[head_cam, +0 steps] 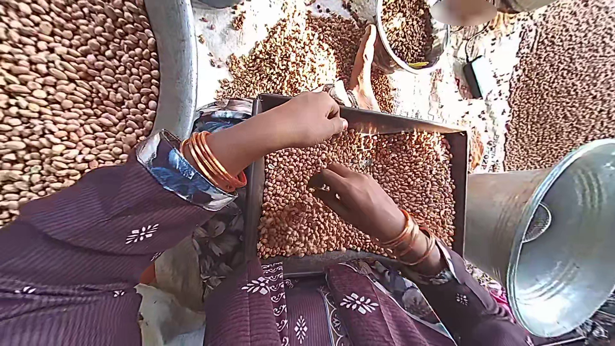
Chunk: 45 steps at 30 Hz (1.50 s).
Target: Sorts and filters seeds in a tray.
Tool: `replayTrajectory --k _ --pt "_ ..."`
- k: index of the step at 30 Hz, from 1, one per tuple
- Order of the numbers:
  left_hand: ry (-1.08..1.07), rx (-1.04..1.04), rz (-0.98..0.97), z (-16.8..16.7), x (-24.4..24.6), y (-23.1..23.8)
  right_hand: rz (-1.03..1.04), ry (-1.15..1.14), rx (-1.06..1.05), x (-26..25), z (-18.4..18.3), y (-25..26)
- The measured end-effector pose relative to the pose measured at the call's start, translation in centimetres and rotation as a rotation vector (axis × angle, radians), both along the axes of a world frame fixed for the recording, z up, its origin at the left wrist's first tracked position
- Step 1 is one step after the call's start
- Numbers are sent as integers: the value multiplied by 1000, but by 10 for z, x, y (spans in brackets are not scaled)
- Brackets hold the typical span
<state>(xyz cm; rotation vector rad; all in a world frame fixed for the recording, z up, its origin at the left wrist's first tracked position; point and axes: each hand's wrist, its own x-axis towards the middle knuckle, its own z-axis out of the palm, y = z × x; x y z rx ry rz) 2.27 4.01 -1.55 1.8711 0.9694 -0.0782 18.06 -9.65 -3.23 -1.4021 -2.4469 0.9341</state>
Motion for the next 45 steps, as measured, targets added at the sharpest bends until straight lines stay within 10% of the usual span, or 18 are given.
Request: replayTrajectory --k 8,14,20,28,39,45 --pt "119 74 -107 -1 -3 5 69 -251 299 -60 -34 5" --pt "-309 448 304 -6 -6 6 -1 -147 198 -31 1 28" --pt "-168 629 207 -16 -5 7 -333 -46 458 18 43 45" --pt "-17 572 4 -16 -2 -8 -357 -361 242 92 12 30" --pt "269 980 -229 -19 -1 -13 -297 -321 254 70 5 39" --pt "499 832 -302 -28 14 -27 -336 -276 197 85 13 33"
